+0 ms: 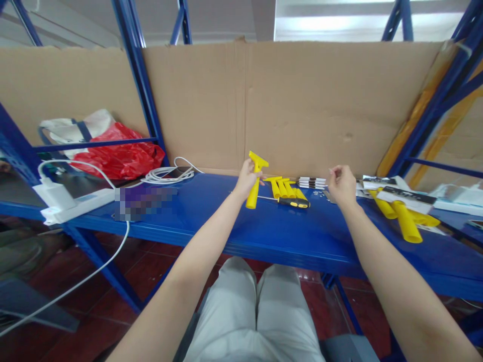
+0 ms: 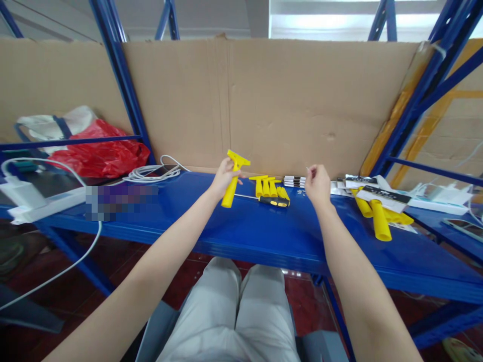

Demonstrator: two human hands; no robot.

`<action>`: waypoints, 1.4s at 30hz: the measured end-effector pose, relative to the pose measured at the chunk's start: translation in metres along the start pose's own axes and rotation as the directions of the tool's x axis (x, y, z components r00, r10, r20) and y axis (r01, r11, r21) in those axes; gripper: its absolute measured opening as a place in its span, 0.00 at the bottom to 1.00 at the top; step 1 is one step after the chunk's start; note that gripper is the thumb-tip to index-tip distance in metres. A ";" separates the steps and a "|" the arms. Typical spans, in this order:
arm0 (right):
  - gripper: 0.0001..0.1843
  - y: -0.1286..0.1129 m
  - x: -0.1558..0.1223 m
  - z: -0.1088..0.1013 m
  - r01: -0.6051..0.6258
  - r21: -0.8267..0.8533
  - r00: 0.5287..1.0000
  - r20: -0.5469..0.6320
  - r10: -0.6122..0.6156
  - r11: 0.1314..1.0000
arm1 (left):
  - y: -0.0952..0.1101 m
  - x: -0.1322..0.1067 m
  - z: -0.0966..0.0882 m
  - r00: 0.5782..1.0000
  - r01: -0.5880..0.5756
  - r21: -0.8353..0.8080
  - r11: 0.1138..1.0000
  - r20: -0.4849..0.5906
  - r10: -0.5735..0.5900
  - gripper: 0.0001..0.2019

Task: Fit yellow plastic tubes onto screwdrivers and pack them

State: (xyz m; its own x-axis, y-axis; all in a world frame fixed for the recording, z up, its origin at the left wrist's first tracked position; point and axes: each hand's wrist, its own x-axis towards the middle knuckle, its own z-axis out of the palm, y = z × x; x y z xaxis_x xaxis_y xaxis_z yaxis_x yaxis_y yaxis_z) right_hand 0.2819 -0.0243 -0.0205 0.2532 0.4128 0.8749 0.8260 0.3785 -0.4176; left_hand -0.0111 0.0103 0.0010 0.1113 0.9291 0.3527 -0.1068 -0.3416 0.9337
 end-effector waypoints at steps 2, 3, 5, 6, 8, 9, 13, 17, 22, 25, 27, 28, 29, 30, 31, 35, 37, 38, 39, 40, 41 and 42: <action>0.05 0.013 0.012 -0.006 -0.047 -0.007 0.998 -0.043 0.046 0.999 | 0.007 -0.001 0.007 0.995 0.097 -0.134 0.986 0.003 -0.098 0.30; 0.05 0.018 0.019 -0.008 -0.071 -0.035 0.996 -0.051 0.069 0.997 | 0.011 -0.001 0.013 0.987 0.158 -0.206 0.966 0.023 -0.157 0.28; 0.04 0.024 0.032 -0.012 -0.113 -0.192 0.993 -0.003 0.115 0.975 | 0.018 -0.002 0.028 0.959 0.282 -0.342 0.896 0.103 -0.263 0.23; 0.05 0.025 0.037 -0.014 -0.103 -0.304 0.989 0.069 0.130 0.947 | 0.021 -0.001 0.038 0.940 0.342 -0.390 0.855 0.153 -0.306 0.21; 0.07 0.024 0.043 -0.017 0.025 -0.516 0.956 0.262 0.130 0.856 | 0.025 0.000 0.061 0.888 0.459 -0.432 0.776 0.225 -0.400 0.17; 0.08 0.022 0.044 -0.018 0.123 -0.591 0.923 0.363 0.127 0.797 | 0.026 0.001 0.073 0.869 0.495 -0.446 0.746 0.257 -0.422 0.16; 0.16 0.019 0.031 -0.018 0.431 -0.689 0.785 0.605 0.135 0.583 | 0.016 0.002 0.122 0.834 0.552 -0.408 0.728 0.241 -0.497 0.17; 0.19 0.024 0.008 -0.015 0.512 -0.654 0.720 0.681 0.138 0.557 | -0.005 -0.003 0.152 0.857 0.511 -0.292 0.808 0.101 -0.505 0.19; 0.20 0.025 -0.009 -0.009 0.427 -0.633 0.748 0.649 0.141 0.646 | -0.018 -0.001 0.168 0.857 0.504 -0.312 0.806 0.064 -0.511 0.23; 0.19 0.021 -0.011 -0.006 0.365 -0.647 0.731 0.644 0.224 0.669 | -0.019 0.005 0.176 0.848 0.519 -0.322 0.792 0.079 -0.524 0.20; 0.18 0.018 -0.011 -0.005 0.354 -0.652 0.682 0.671 0.291 0.671 | -0.018 0.009 0.182 0.837 0.536 -0.332 0.776 0.089 -0.540 0.18; 0.18 0.017 -0.011 -0.004 0.355 -0.652 0.660 0.683 0.314 0.670 | -0.019 0.010 0.185 0.830 0.546 -0.336 0.768 0.094 -0.549 0.17; 0.17 0.015 -0.011 -0.004 0.356 -0.651 0.647 0.689 0.325 0.671 | -0.019 0.011 0.189 0.823 0.556 -0.335 0.760 0.098 -0.559 0.16; 0.18 0.014 -0.012 -0.004 0.353 -0.651 0.645 0.690 0.329 0.672 | -0.020 0.011 0.192 0.816 0.567 -0.331 0.754 0.104 -0.568 0.16; 0.18 0.013 -0.012 -0.003 0.342 -0.653 0.648 0.685 0.333 0.676 | -0.022 0.011 0.194 0.810 0.578 -0.323 0.749 0.112 -0.576 0.15; 0.20 0.013 -0.013 -0.001 0.250 -0.658 0.672 0.646 0.362 0.711 | -0.027 0.012 0.202 0.786 0.613 -0.303 0.730 0.137 -0.603 0.12; 0.18 0.016 -0.012 0.000 0.181 -0.660 0.692 0.612 0.382 0.729 | -0.028 0.012 0.204 0.775 0.628 -0.295 0.720 0.151 -0.614 0.13; 0.17 0.019 -0.012 0.000 0.142 -0.662 0.710 0.586 0.391 0.736 | -0.028 0.012 0.205 0.768 0.637 -0.289 0.715 0.160 -0.620 0.14; 0.16 0.022 -0.011 0.000 0.101 -0.661 0.730 0.557 0.396 0.743 | -0.028 0.012 0.206 0.762 0.645 -0.285 0.709 0.170 -0.624 0.14; 0.15 0.025 -0.010 0.000 0.063 -0.656 0.753 0.525 0.395 0.752 | -0.027 0.011 0.206 0.757 0.651 -0.282 0.705 0.181 -0.627 0.15; 0.15 0.029 -0.008 -0.001 0.029 -0.646 0.777 0.495 0.388 0.763 | -0.027 0.011 0.206 0.754 0.655 -0.282 0.701 0.190 -0.628 0.15; 0.15 0.034 -0.007 -0.002 0.001 -0.631 0.800 0.466 0.378 0.776 | -0.027 0.011 0.206 0.752 0.658 -0.283 0.698 0.199 -0.628 0.15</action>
State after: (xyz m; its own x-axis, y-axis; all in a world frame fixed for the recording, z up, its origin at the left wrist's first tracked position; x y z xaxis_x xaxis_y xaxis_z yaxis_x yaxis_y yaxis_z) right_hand 0.3089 -0.0161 -0.0404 0.2803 0.8593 0.4278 0.9588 -0.2290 -0.1684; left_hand 0.1962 0.0003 -0.0075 0.3478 0.8853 -0.3086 -0.2814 0.4126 0.8664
